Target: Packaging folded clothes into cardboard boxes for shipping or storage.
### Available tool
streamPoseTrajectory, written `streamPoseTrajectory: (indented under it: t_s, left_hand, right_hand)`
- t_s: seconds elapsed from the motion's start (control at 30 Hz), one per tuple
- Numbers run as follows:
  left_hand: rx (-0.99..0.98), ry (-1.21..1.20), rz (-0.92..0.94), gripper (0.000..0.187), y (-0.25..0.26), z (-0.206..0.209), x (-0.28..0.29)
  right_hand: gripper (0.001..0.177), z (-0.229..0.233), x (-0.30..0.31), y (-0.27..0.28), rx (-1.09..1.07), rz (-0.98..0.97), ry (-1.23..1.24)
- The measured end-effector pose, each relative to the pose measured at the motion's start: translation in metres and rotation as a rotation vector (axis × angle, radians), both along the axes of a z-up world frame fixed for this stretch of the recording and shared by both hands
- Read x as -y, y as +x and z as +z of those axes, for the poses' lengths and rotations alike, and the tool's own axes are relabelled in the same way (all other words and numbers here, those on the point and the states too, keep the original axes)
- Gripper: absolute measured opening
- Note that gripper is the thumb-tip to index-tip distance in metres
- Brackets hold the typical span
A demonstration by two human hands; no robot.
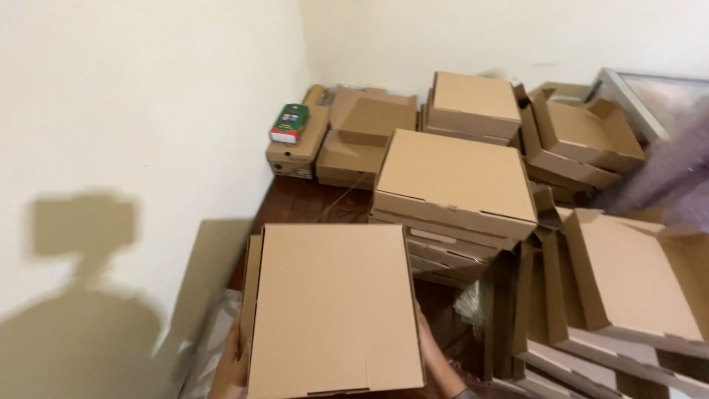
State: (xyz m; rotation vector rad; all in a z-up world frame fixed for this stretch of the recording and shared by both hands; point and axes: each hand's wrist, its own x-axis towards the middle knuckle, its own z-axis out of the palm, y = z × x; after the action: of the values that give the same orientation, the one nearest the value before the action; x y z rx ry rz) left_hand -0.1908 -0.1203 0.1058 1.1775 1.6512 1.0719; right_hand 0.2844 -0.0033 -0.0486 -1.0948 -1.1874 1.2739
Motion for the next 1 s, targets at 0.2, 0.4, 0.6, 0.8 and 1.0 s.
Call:
streamPoseTrajectory:
  t_s: [0.2,0.4,0.6,0.8,1.0]
  left_hand:
    - [0.002,0.262,0.011,0.075,0.011,0.110,0.000]
    - [0.022,0.477,-0.180,0.071,0.074,0.227,0.013]
    - [0.068,0.530,-0.350,0.069,0.146,0.337,-0.083]
    - [0.020,0.518,-0.432,0.071,0.220,0.342,-0.218]
    - [0.028,0.455,-0.392,0.073,0.284,0.308,-0.320]
  right_hand:
    - [0.074,0.046,-0.068,0.014,-0.245,0.090,-0.244]
    - [0.074,0.123,-0.093,0.061,-0.177,-0.013,-0.228]
    - [0.074,0.203,-0.096,0.105,-0.111,-0.136,-0.233]
    - [0.074,0.302,-0.123,0.149,-0.057,-0.271,-0.233]
    - [0.074,0.398,-0.142,0.168,-0.013,-0.374,-0.287]
